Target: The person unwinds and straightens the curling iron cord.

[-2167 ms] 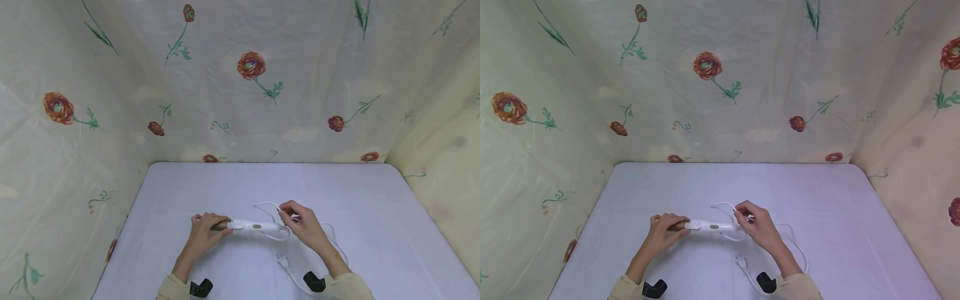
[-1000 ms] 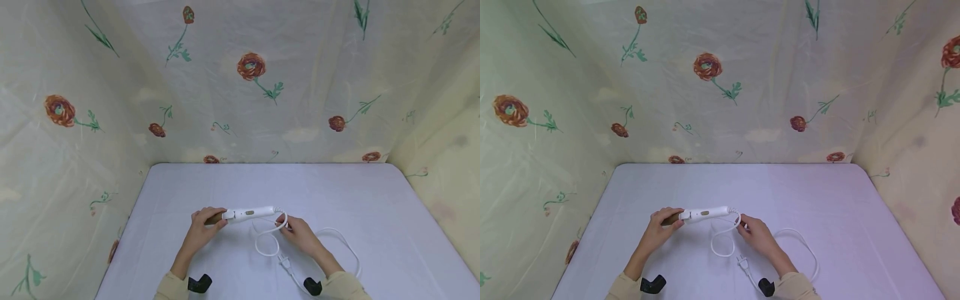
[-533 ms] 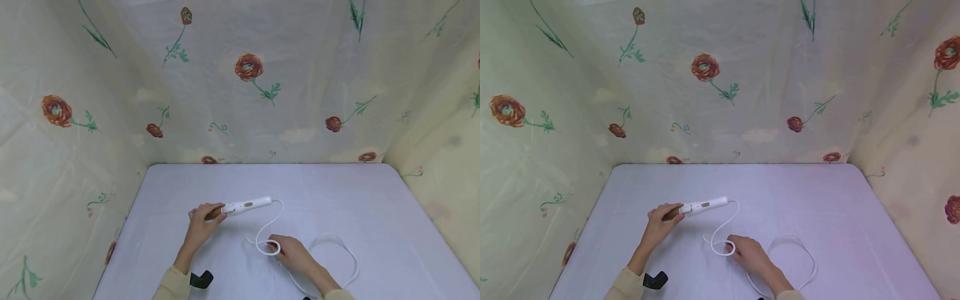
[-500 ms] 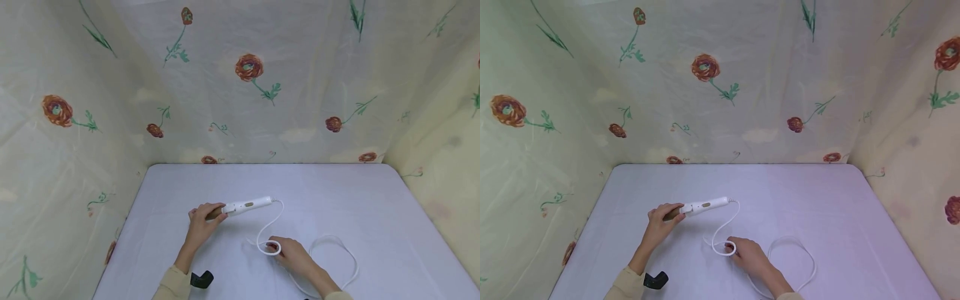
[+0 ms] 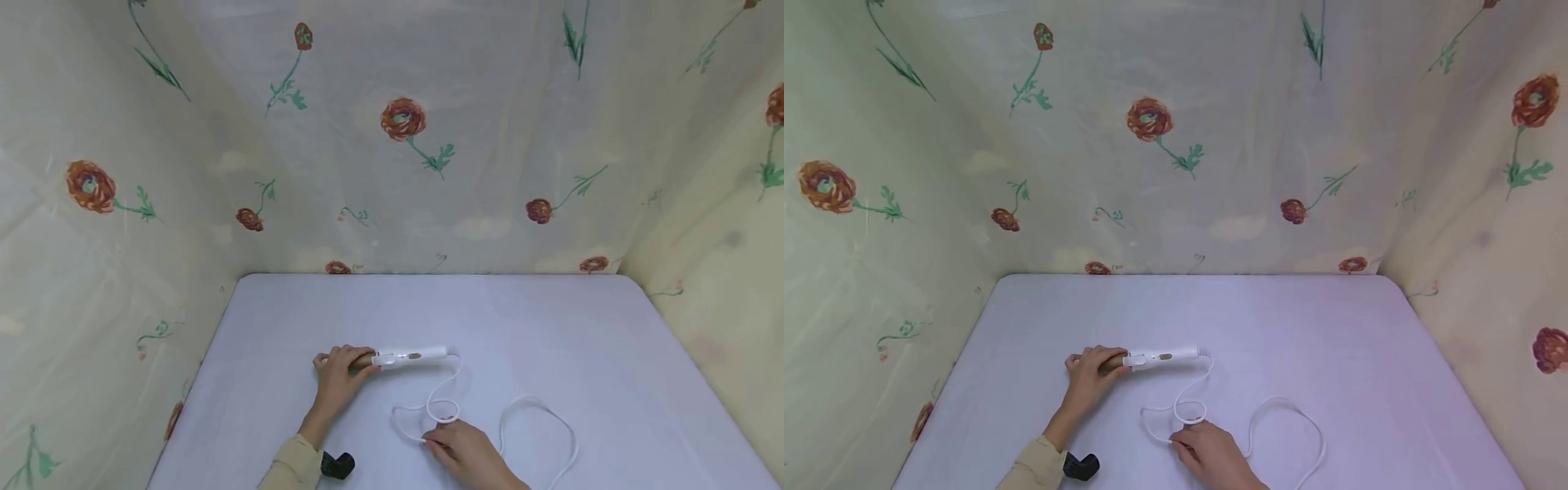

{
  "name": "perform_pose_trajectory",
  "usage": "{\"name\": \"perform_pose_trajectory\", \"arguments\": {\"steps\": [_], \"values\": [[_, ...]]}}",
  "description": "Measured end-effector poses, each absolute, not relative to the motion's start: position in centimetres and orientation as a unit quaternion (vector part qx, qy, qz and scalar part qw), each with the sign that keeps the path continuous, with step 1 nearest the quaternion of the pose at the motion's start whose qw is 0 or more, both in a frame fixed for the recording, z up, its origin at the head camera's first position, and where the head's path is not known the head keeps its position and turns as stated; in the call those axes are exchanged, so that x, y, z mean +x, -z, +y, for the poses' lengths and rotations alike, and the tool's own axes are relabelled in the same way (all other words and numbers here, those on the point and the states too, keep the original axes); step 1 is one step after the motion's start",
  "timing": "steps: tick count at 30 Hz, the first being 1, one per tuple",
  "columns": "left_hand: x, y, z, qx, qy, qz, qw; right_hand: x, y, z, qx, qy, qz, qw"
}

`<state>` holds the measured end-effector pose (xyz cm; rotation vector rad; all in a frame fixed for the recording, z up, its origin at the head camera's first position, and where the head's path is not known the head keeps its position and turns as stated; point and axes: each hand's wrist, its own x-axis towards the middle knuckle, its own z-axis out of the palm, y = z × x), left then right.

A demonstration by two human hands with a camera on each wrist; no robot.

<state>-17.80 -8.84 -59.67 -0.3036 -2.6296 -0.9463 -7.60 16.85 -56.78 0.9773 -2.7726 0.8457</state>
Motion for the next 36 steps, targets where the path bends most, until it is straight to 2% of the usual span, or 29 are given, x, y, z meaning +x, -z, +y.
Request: {"name": "perform_pose_trajectory", "arguments": {"steps": [4, 11, 16, 21, 25, 28, 31, 33, 36], "values": [[-17.8, 60.6, -8.6, -0.098, 0.322, -0.930, 0.150, -7.2, 57.0, 16.7, 0.337, -0.262, -0.903, 0.051], [-18.0, 61.1, -8.2, -0.089, 0.296, -0.936, 0.168, -6.4, 58.3, 16.3, 0.363, -0.199, -0.897, 0.152], [-18.1, 61.0, -8.1, -0.101, 0.284, -0.937, 0.179, -6.1, 59.3, 16.1, 0.357, -0.193, -0.896, 0.180], [-18.1, 61.1, -8.3, -0.119, 0.274, -0.938, 0.174, -6.2, 60.3, 16.2, 0.386, -0.195, -0.877, 0.207], [-17.6, 60.9, -8.5, -0.127, 0.272, -0.938, 0.171, -6.2, 60.7, 16.5, 0.420, -0.202, -0.861, 0.203], [-17.4, 60.6, -8.8, -0.129, 0.271, -0.937, 0.180, -6.1, 60.2, 16.7, 0.416, -0.212, -0.871, 0.154], [-17.4, 60.2, -9.3, -0.133, 0.267, -0.936, 0.184, -5.8, 59.2, 16.7, 0.373, -0.222, -0.896, 0.098], [-17.3, 59.9, -9.6, -0.137, 0.270, -0.936, 0.178, -5.7, 58.8, 16.7, 0.337, -0.227, -0.907, 0.109], [-16.9, 59.4, -10.2, -0.138, 0.268, -0.937, 0.178, -5.7, 58.6, 16.8, 0.292, -0.239, -0.908, 0.182]]}}
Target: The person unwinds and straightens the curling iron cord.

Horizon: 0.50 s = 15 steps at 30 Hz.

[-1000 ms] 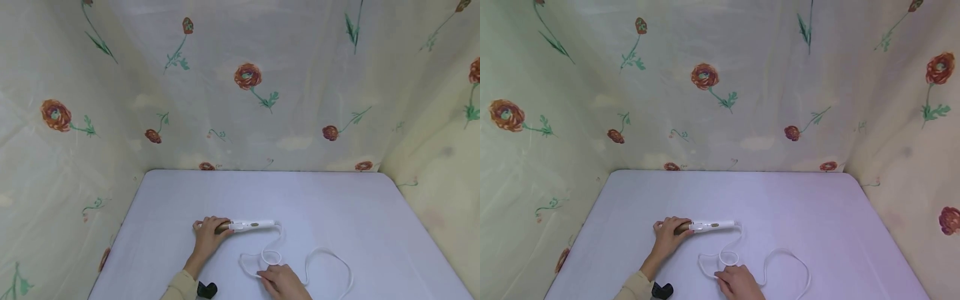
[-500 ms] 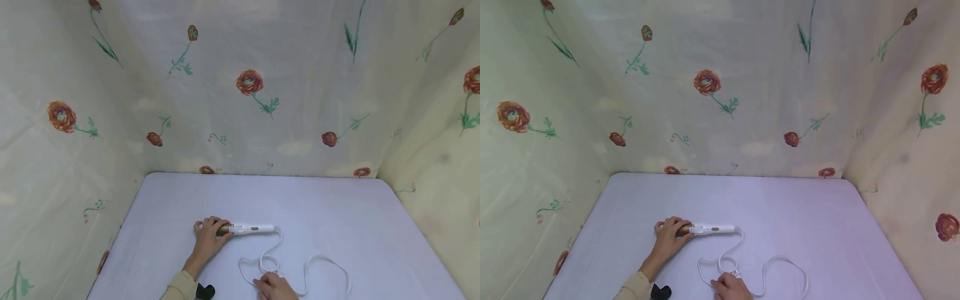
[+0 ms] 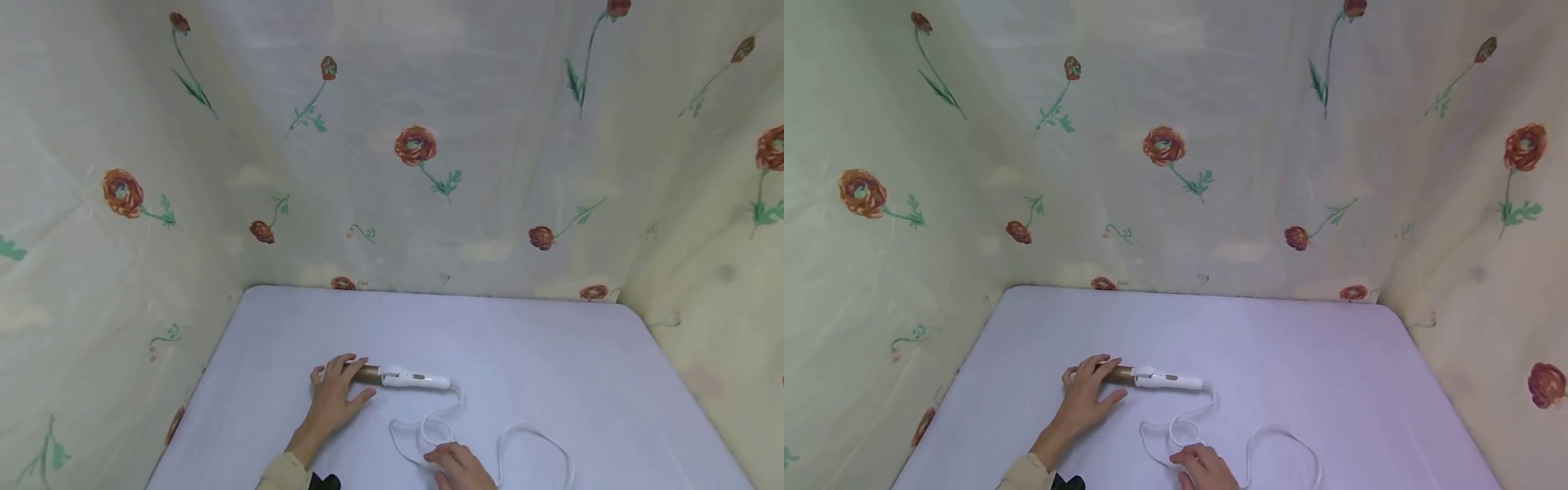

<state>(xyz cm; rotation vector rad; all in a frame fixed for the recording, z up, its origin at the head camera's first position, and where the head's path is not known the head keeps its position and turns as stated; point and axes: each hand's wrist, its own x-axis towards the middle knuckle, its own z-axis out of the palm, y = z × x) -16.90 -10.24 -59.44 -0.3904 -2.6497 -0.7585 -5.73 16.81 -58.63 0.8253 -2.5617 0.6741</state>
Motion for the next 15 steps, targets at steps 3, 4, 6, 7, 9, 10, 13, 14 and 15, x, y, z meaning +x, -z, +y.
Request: {"name": "perform_pose_trajectory", "arguments": {"steps": [3, 4, 6, 7, 9, 10, 13, 14, 15], "values": [[-16.1, 59.2, -11.0, -0.137, 0.265, -0.936, 0.185, -5.9, 58.5, 17.6, 0.249, -0.262, -0.898, 0.253], [-15.8, 59.1, -11.2, -0.136, 0.262, -0.937, 0.189, -6.0, 58.3, 18.0, 0.232, -0.267, -0.897, 0.266], [-15.4, 58.8, -11.7, -0.130, 0.258, -0.938, 0.190, -6.4, 57.7, 18.9, 0.200, -0.280, -0.898, 0.275], [-15.1, 58.6, -12.0, -0.125, 0.253, -0.940, 0.190, -6.6, 57.4, 19.3, 0.188, -0.285, -0.899, 0.274], [-14.7, 58.1, -12.4, -0.110, 0.241, -0.947, 0.182, -7.2, 56.5, 20.3, 0.164, -0.278, -0.908, 0.268], [-14.5, 57.8, -12.6, -0.102, 0.234, -0.951, 0.177, -7.5, 56.1, 20.8, 0.157, -0.274, -0.912, 0.264], [-14.1, 57.2, -13.0, -0.079, 0.202, -0.964, 0.152, -8.5, 54.9, 22.2, 0.140, -0.246, -0.928, 0.242], [-14.0, 56.9, -13.1, -0.072, 0.193, -0.968, 0.145, -8.8, 54.6, 22.6, 0.132, -0.232, -0.935, 0.232], [-13.9, 56.7, -13.2, -0.067, 0.187, -0.970, 0.141, -9.1, 54.3, 23.0, 0.126, -0.222, -0.942, 0.220]]}}
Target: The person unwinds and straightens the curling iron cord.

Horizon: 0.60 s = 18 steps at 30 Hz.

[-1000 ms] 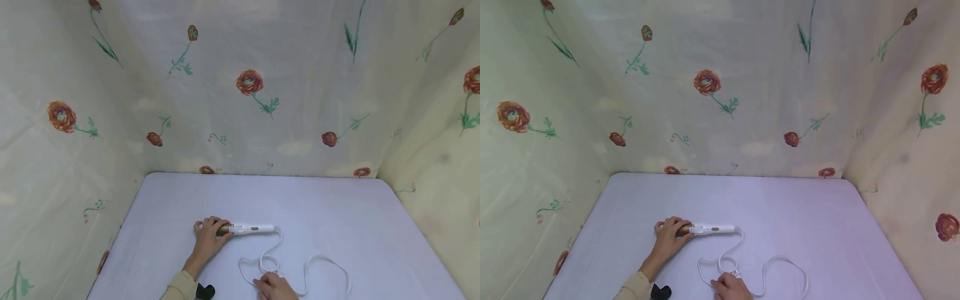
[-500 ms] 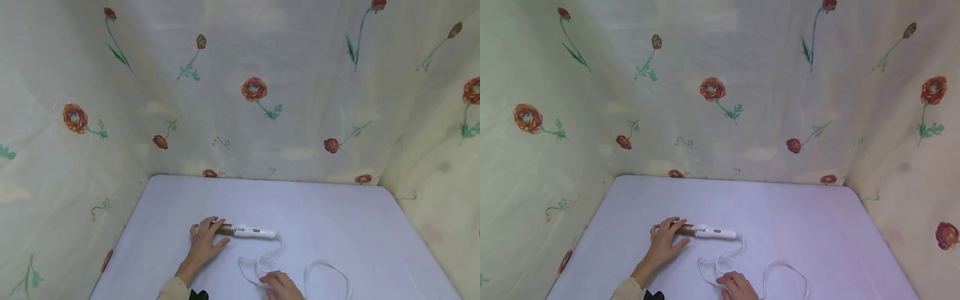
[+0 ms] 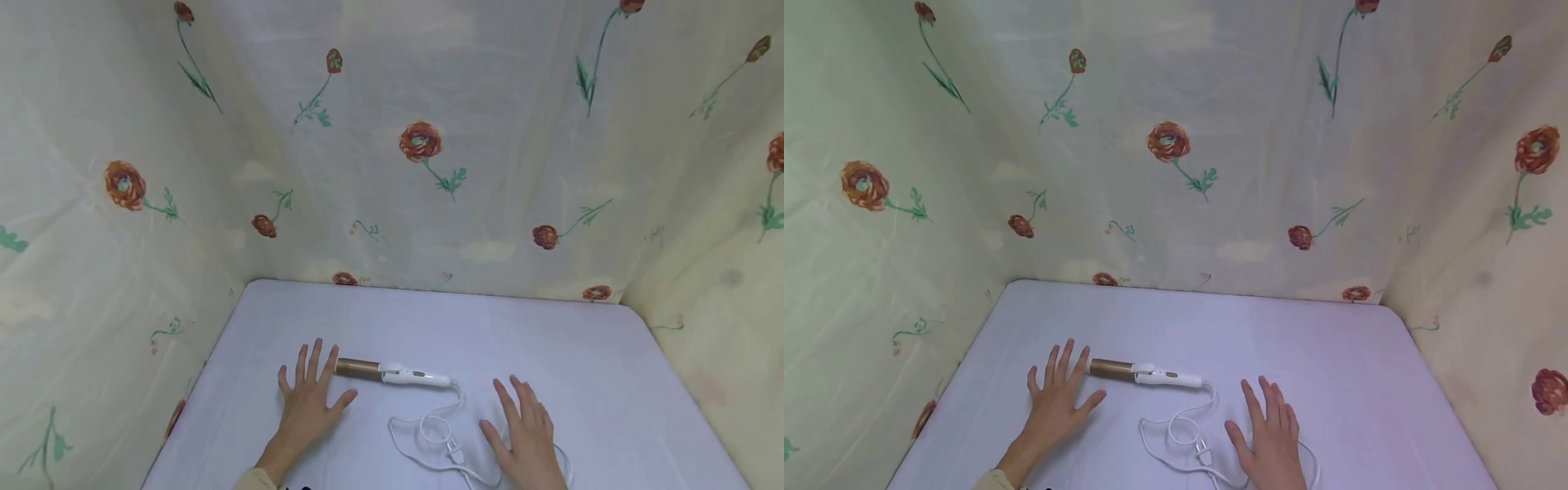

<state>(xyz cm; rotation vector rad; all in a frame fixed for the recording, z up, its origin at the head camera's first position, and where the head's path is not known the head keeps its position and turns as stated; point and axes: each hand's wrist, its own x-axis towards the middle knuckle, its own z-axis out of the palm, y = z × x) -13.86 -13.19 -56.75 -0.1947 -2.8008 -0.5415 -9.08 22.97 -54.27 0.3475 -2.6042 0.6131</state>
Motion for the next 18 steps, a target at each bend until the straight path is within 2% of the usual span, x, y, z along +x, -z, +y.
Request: {"name": "perform_pose_trajectory", "arguments": {"steps": [6, 9, 18], "values": [[-13.3, 56.1, -13.4, -0.049, 0.175, -0.975, 0.124, -9.8, 53.3, 24.4, 0.056, -0.156, -0.982, 0.091], [-13.5, 55.9, -13.3, -0.045, 0.167, -0.979, 0.109, -10.1, 53.2, 24.6, 0.038, -0.140, -0.988, 0.046], [-13.5, 55.9, -12.8, -0.044, 0.151, -0.986, 0.060, -10.7, 53.4, 24.7, 0.050, -0.110, -0.993, 0.016]]}}
